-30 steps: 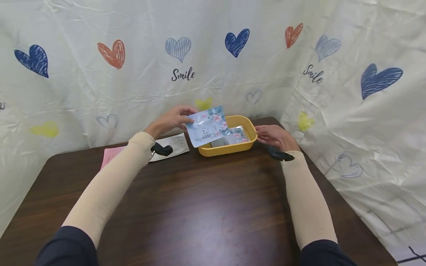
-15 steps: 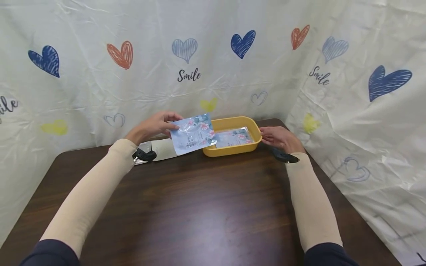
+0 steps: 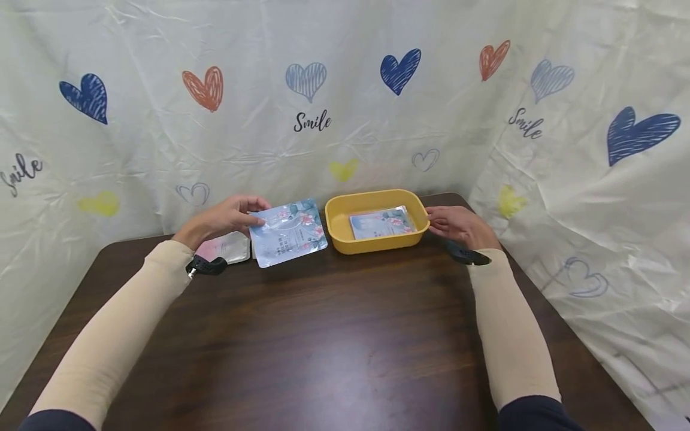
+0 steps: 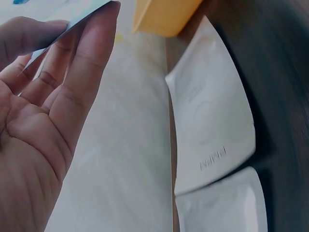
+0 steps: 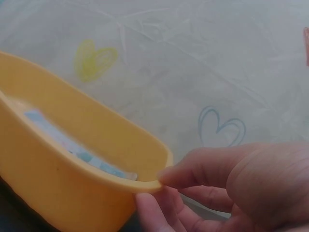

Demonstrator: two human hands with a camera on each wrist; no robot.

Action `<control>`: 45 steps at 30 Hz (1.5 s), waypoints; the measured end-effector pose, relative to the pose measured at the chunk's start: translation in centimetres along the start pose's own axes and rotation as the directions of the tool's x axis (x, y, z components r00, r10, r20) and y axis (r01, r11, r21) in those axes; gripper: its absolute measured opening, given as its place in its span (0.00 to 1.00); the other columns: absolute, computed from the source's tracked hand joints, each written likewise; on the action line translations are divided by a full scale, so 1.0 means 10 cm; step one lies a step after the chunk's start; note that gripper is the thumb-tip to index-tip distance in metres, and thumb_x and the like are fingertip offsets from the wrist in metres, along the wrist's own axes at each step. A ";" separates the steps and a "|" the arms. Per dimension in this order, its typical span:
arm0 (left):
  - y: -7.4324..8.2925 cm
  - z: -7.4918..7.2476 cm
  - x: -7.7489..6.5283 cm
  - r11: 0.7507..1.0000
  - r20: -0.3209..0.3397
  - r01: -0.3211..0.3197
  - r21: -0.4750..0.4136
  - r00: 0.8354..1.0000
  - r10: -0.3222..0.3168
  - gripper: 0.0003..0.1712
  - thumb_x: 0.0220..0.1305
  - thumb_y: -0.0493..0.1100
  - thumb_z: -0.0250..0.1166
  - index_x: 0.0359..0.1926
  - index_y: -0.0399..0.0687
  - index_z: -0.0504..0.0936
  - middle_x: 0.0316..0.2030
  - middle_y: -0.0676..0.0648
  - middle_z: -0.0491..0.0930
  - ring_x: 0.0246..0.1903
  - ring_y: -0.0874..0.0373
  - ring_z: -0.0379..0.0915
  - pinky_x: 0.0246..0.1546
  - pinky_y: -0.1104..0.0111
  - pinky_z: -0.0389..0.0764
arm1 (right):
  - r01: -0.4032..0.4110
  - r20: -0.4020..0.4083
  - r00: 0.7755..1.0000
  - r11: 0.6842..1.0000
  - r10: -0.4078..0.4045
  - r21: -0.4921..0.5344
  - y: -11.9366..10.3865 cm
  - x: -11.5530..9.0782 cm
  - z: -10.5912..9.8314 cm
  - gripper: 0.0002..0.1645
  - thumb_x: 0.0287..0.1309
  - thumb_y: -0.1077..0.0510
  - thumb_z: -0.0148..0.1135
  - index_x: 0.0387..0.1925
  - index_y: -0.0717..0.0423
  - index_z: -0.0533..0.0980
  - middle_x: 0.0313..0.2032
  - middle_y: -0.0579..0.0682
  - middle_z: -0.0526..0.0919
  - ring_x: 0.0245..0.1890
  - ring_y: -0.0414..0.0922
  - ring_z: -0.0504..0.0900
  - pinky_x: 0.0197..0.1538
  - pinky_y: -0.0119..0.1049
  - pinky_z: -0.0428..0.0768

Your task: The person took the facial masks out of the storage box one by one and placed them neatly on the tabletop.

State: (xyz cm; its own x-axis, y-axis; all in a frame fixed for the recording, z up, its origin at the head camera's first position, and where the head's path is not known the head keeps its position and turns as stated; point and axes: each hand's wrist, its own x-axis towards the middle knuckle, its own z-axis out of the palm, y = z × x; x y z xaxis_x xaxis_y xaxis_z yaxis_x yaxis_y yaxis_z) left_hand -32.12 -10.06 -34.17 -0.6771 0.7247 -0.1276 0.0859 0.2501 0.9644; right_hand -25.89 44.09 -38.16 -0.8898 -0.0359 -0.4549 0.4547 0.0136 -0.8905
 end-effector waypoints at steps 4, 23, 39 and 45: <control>-0.04 -0.05 -0.12 1.000 -0.009 0.023 -0.009 1.000 -0.023 0.18 0.69 0.29 0.61 0.58 0.31 0.73 0.45 0.42 0.80 0.38 0.51 0.82 0.33 0.62 0.86 | -0.012 -0.004 1.000 1.000 0.013 0.014 0.00 0.00 -0.01 0.38 0.73 0.60 0.57 0.78 0.58 0.55 0.42 0.42 0.87 0.42 0.39 0.84 0.57 0.32 0.82; -0.45 -0.37 -0.81 0.996 -0.066 0.083 -0.008 0.994 -0.084 0.16 0.70 0.32 0.62 0.56 0.36 0.73 0.45 0.47 0.82 0.39 0.54 0.80 0.35 0.58 0.87 | -0.003 0.013 1.000 0.996 0.002 0.091 0.01 0.02 -0.02 0.20 0.72 0.62 0.59 0.62 0.53 0.73 0.41 0.45 0.89 0.40 0.40 0.86 0.55 0.34 0.83; -0.79 -0.53 -1.30 0.986 -0.026 0.162 -0.031 0.986 -0.163 0.17 0.71 0.35 0.62 0.57 0.36 0.73 0.46 0.47 0.84 0.41 0.54 0.83 0.38 0.57 0.87 | 0.016 0.068 0.997 0.995 -0.023 0.103 0.03 0.04 -0.06 0.11 0.73 0.63 0.56 0.50 0.48 0.80 0.39 0.43 0.88 0.40 0.38 0.86 0.47 0.30 0.85; -0.97 -0.58 -1.43 0.975 -0.107 0.221 0.029 0.970 -0.217 0.21 0.69 0.36 0.64 0.58 0.30 0.71 0.43 0.46 0.84 0.38 0.52 0.83 0.35 0.56 0.87 | 0.009 0.054 0.998 0.995 -0.015 0.095 0.03 0.02 -0.05 0.18 0.73 0.62 0.57 0.61 0.52 0.73 0.41 0.44 0.88 0.41 0.39 0.86 0.48 0.31 0.85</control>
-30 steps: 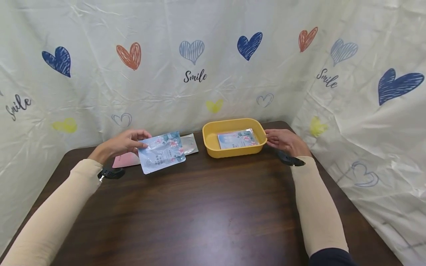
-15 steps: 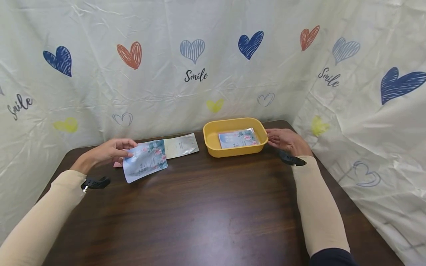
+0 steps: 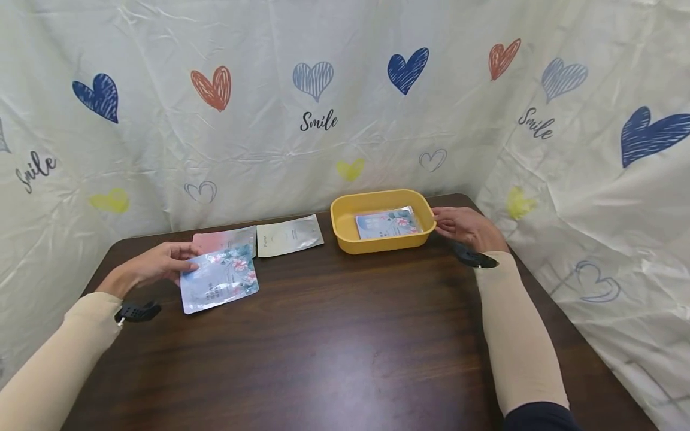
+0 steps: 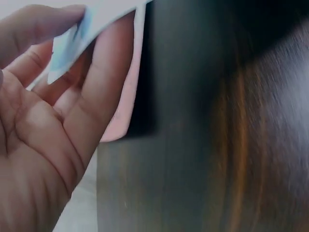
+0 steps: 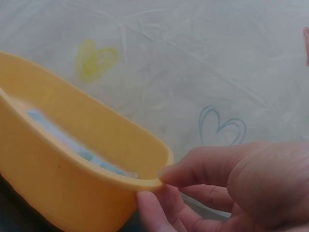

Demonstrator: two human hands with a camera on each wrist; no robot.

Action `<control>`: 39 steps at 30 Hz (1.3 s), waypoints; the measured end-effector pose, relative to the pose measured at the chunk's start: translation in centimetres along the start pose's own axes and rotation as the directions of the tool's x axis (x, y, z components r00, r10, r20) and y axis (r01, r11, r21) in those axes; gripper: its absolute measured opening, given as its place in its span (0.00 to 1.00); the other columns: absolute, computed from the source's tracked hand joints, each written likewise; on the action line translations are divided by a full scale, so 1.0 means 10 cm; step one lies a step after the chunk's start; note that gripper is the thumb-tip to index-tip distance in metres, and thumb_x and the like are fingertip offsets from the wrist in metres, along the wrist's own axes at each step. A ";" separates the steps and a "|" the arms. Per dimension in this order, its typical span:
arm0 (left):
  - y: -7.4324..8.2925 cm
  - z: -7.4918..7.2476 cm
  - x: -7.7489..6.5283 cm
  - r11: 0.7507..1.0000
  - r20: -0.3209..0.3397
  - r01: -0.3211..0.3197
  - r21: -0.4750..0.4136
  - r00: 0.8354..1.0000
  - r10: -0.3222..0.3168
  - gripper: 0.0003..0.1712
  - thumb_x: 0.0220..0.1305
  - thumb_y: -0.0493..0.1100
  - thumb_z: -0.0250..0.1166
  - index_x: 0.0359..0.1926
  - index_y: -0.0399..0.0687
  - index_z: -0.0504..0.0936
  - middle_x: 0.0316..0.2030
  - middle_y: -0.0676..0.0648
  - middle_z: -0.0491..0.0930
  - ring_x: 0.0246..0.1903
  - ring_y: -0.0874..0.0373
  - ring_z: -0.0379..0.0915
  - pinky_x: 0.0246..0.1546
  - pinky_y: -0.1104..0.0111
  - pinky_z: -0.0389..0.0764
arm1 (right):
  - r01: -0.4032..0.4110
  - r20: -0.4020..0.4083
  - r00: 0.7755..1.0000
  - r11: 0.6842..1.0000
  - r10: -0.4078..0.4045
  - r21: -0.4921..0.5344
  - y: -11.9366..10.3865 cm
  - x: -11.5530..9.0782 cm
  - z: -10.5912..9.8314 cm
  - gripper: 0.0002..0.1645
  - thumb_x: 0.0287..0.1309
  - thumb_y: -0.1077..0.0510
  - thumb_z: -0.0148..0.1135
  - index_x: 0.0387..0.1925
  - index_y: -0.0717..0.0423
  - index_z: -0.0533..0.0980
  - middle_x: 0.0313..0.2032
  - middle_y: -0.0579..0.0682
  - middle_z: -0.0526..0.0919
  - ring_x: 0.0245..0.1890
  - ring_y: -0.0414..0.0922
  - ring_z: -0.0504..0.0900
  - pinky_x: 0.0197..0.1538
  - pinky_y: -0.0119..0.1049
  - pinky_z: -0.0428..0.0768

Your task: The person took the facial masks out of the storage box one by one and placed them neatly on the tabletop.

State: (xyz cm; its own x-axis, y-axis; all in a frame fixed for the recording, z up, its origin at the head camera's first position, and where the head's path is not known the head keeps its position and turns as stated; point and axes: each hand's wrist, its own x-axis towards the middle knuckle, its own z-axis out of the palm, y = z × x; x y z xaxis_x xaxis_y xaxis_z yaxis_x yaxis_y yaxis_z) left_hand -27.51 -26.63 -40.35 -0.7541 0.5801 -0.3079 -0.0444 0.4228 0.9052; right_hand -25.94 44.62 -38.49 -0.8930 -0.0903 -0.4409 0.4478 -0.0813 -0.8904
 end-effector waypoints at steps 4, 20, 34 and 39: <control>-0.07 -0.01 -0.02 0.999 -0.037 0.035 0.039 0.999 -0.034 0.24 0.68 0.37 0.66 0.59 0.29 0.71 0.44 0.44 0.84 0.37 0.52 0.83 0.34 0.56 0.87 | 0.013 0.002 1.000 1.000 -0.013 -0.019 0.00 -0.01 0.01 0.30 0.74 0.62 0.56 0.73 0.59 0.63 0.42 0.45 0.88 0.42 0.40 0.86 0.51 0.32 0.85; -0.16 0.06 0.01 0.982 -0.061 0.052 0.180 0.997 -0.042 0.24 0.69 0.39 0.65 0.63 0.34 0.77 0.51 0.35 0.80 0.42 0.47 0.81 0.40 0.56 0.86 | 0.014 0.014 1.000 0.999 -0.013 -0.030 0.00 -0.02 0.01 0.38 0.73 0.61 0.57 0.77 0.62 0.54 0.43 0.46 0.88 0.43 0.41 0.86 0.54 0.33 0.84; -0.16 0.01 -0.02 0.976 -0.105 0.068 0.207 0.993 -0.047 0.25 0.67 0.33 0.63 0.64 0.35 0.77 0.54 0.33 0.77 0.44 0.47 0.76 0.39 0.58 0.86 | -0.008 0.005 1.000 1.000 0.008 0.011 -0.02 -0.02 0.00 0.16 0.73 0.63 0.57 0.58 0.52 0.77 0.41 0.45 0.89 0.41 0.41 0.87 0.53 0.34 0.84; -0.16 -0.01 -0.05 0.968 -0.118 0.057 0.244 0.993 -0.029 0.23 0.68 0.36 0.64 0.64 0.38 0.78 0.60 0.32 0.75 0.49 0.45 0.75 0.43 0.56 0.86 | -0.009 0.009 1.000 1.000 0.009 0.004 -0.02 -0.01 0.00 0.13 0.72 0.63 0.57 0.54 0.50 0.79 0.41 0.45 0.89 0.40 0.40 0.87 0.52 0.33 0.84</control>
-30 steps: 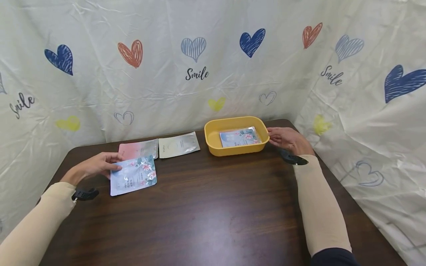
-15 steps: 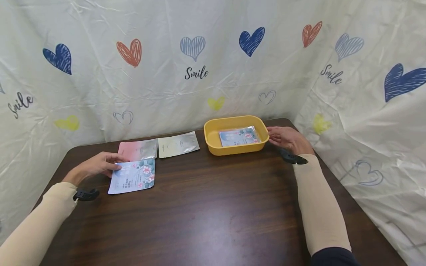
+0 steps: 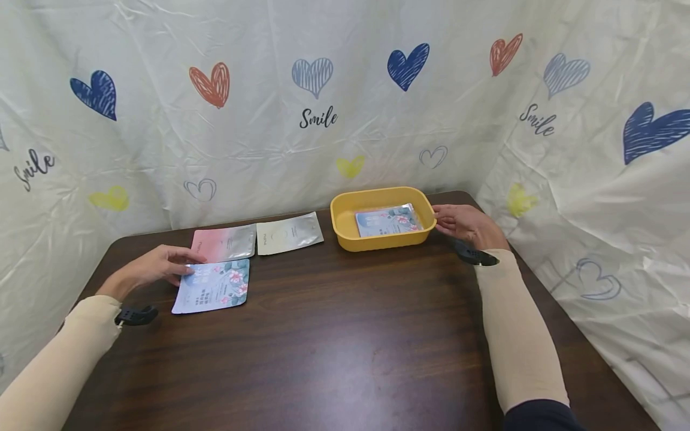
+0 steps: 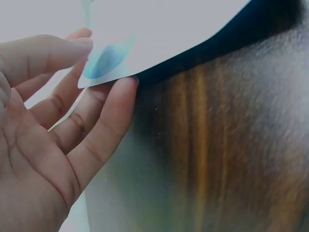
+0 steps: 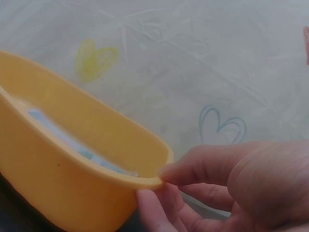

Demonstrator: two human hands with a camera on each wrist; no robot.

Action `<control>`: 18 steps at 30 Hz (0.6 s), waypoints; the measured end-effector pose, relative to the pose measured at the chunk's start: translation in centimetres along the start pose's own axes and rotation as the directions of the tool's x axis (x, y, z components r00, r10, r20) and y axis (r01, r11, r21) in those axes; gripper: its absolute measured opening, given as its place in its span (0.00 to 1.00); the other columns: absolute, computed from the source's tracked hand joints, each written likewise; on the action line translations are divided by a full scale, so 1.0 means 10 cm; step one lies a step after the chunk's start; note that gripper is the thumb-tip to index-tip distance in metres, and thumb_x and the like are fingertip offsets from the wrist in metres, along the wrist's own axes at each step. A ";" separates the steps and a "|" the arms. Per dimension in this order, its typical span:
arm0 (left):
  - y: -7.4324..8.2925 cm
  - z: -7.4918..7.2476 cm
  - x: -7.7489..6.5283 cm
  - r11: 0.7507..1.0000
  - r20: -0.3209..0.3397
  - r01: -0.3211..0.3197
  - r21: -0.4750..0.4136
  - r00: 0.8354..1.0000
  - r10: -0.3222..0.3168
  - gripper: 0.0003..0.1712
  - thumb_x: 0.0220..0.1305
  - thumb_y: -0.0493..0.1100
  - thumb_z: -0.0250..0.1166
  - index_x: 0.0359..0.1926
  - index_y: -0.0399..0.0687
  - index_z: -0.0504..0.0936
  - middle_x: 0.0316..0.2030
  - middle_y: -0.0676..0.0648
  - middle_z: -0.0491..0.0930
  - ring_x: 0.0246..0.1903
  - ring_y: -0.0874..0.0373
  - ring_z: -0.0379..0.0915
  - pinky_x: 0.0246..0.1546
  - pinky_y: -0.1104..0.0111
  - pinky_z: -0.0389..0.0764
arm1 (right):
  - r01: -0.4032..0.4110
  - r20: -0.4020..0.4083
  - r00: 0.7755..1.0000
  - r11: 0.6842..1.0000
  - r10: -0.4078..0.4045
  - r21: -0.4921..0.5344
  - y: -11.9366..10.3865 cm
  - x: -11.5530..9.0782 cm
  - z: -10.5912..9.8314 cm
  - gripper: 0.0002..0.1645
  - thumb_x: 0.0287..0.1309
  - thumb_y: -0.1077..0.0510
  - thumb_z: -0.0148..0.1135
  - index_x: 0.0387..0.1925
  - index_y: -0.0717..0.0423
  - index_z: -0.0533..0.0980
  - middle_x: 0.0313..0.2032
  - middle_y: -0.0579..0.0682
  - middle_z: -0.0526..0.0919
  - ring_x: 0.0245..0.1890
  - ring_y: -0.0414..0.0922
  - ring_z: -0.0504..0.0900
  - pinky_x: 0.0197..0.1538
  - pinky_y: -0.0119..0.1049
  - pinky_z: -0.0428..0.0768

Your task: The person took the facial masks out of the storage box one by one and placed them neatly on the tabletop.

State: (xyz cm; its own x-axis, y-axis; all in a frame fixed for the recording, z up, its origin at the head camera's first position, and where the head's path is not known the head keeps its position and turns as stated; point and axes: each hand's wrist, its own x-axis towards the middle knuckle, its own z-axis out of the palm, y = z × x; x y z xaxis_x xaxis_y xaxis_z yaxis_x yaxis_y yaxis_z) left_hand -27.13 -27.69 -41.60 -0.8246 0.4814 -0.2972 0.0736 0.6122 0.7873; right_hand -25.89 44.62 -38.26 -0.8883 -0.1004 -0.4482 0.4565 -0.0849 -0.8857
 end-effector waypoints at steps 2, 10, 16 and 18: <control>0.00 -0.02 -0.01 1.000 -0.005 -0.016 0.004 1.000 0.016 0.23 0.68 0.37 0.64 0.63 0.37 0.78 0.61 0.31 0.75 0.50 0.44 0.75 0.43 0.55 0.86 | -0.001 -0.008 1.000 1.000 0.001 0.001 0.00 0.00 -0.01 0.12 0.72 0.63 0.57 0.51 0.49 0.80 0.41 0.45 0.89 0.40 0.40 0.87 0.51 0.33 0.85; 0.03 -0.09 -0.05 0.999 -0.007 -0.044 0.022 0.999 0.044 0.24 0.69 0.37 0.64 0.64 0.35 0.77 0.58 0.31 0.79 0.53 0.41 0.76 0.42 0.53 0.86 | -0.008 -0.017 1.000 1.000 0.008 0.020 0.00 0.02 0.00 0.11 0.73 0.63 0.57 0.49 0.48 0.80 0.41 0.45 0.89 0.41 0.40 0.87 0.50 0.32 0.85; 0.09 -0.10 -0.06 0.999 -0.011 -0.031 0.044 0.999 0.031 0.24 0.69 0.38 0.63 0.64 0.35 0.76 0.58 0.31 0.79 0.55 0.39 0.76 0.43 0.52 0.86 | -0.009 -0.020 1.000 1.000 0.009 0.027 0.01 0.02 0.00 0.11 0.72 0.63 0.58 0.47 0.47 0.82 0.40 0.45 0.89 0.41 0.41 0.87 0.51 0.33 0.85; 0.11 -0.10 -0.06 0.998 -0.004 -0.027 0.065 1.000 0.028 0.24 0.70 0.38 0.63 0.64 0.35 0.76 0.58 0.31 0.78 0.55 0.39 0.77 0.43 0.52 0.86 | -0.007 -0.018 1.000 1.000 0.008 0.017 0.01 0.03 0.00 0.11 0.72 0.63 0.58 0.50 0.48 0.80 0.40 0.45 0.89 0.41 0.40 0.87 0.51 0.33 0.85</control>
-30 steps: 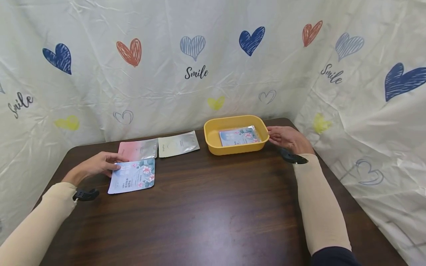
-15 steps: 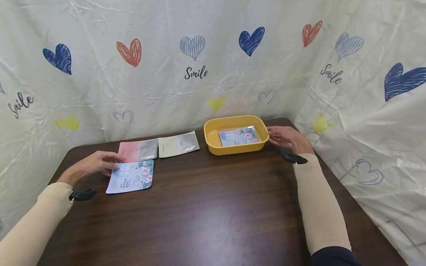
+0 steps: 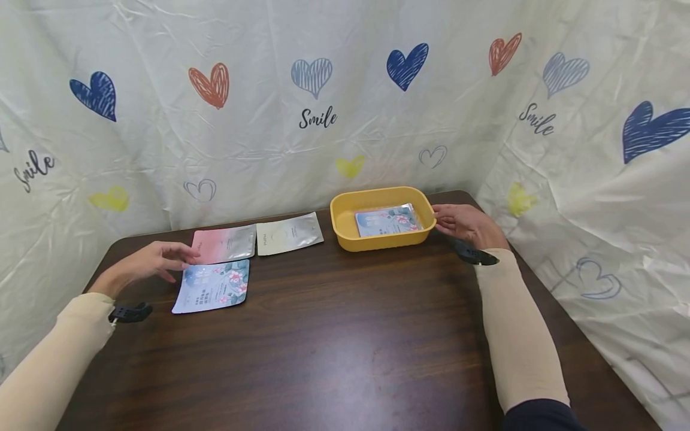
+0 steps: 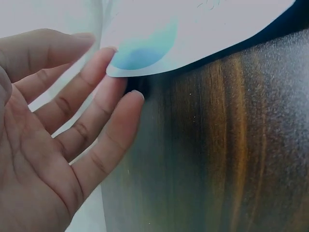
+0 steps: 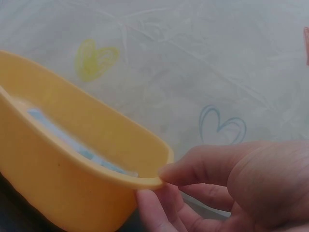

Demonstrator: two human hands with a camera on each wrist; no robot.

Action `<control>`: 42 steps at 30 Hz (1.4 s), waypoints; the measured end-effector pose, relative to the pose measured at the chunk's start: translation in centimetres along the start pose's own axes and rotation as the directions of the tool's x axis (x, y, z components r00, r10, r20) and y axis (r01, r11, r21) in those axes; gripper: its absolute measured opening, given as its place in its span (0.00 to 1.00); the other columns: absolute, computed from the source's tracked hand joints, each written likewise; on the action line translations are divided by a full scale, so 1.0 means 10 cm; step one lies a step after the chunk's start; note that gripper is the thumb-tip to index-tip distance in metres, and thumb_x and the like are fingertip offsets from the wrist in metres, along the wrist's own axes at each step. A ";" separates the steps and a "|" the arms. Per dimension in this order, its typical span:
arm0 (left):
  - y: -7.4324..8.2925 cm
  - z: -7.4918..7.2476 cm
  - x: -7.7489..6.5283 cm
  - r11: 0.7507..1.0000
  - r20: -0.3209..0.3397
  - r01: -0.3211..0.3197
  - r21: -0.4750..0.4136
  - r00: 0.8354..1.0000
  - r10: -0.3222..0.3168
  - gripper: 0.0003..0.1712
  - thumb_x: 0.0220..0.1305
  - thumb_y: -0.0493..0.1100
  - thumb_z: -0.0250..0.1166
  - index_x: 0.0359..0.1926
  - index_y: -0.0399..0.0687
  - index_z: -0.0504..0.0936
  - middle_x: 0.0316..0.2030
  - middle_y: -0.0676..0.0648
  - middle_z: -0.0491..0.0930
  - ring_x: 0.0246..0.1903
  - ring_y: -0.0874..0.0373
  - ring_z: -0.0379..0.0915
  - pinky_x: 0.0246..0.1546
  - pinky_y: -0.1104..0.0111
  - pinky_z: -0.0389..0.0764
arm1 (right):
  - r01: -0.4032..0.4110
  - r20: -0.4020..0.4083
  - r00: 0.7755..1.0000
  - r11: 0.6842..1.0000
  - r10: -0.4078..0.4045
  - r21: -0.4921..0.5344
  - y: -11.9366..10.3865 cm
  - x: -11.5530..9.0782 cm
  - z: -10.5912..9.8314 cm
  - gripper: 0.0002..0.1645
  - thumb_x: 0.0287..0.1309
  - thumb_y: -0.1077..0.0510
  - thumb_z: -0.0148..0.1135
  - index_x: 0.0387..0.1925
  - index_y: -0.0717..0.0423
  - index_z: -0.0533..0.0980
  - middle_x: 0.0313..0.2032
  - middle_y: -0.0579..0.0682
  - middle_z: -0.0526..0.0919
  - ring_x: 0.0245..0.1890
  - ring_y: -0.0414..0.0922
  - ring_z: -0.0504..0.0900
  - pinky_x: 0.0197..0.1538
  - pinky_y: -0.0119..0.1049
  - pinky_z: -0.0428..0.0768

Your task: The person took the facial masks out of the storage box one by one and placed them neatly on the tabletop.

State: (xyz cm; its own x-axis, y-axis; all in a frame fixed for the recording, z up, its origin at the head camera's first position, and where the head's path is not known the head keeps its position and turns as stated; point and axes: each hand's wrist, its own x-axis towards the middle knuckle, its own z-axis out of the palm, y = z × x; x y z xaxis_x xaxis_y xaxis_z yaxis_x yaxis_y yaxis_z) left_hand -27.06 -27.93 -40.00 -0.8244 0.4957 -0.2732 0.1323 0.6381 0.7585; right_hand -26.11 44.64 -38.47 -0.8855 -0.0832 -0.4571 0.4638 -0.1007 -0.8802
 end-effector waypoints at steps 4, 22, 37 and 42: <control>0.02 0.00 0.00 0.999 0.015 0.010 0.038 1.000 -0.010 0.23 0.71 0.39 0.62 0.64 0.34 0.75 0.59 0.30 0.77 0.55 0.37 0.77 0.42 0.52 0.85 | 0.004 -0.005 1.000 1.000 -0.004 -0.015 0.01 0.00 0.00 0.13 0.72 0.63 0.58 0.55 0.49 0.77 0.40 0.45 0.89 0.40 0.40 0.87 0.51 0.33 0.85; 0.05 -0.06 0.02 1.000 -0.003 0.001 0.030 1.000 0.000 0.25 0.71 0.38 0.62 0.65 0.34 0.74 0.59 0.30 0.77 0.58 0.36 0.74 0.45 0.51 0.85 | 0.020 -0.003 1.000 1.000 -0.020 0.004 0.02 0.03 -0.03 0.10 0.72 0.63 0.58 0.42 0.46 0.83 0.39 0.45 0.89 0.40 0.40 0.86 0.54 0.34 0.84; 0.17 0.07 0.21 0.996 -0.020 -0.071 -0.047 0.997 0.070 0.24 0.71 0.38 0.61 0.65 0.36 0.75 0.56 0.32 0.79 0.52 0.40 0.77 0.45 0.57 0.86 | 0.008 0.007 1.000 1.000 -0.008 0.019 0.01 0.02 -0.03 0.12 0.72 0.64 0.57 0.41 0.46 0.84 0.39 0.45 0.89 0.39 0.40 0.86 0.52 0.33 0.84; 0.26 0.11 0.34 0.994 -0.009 -0.084 -0.067 0.996 0.083 0.25 0.72 0.38 0.60 0.67 0.37 0.73 0.55 0.32 0.79 0.47 0.37 0.81 0.45 0.57 0.86 | 0.011 0.014 1.000 1.000 -0.011 0.012 0.01 0.03 -0.02 0.12 0.73 0.64 0.56 0.42 0.47 0.83 0.39 0.46 0.88 0.40 0.40 0.85 0.53 0.33 0.84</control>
State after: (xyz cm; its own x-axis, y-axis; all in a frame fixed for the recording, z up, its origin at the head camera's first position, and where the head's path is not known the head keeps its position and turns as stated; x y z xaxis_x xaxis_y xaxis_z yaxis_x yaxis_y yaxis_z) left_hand -28.91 -23.90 -39.61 -0.8155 0.5418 -0.2035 0.1639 0.5534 0.8166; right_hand -26.30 44.79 -38.75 -0.8900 -0.0958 -0.4458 0.4547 -0.1138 -0.8833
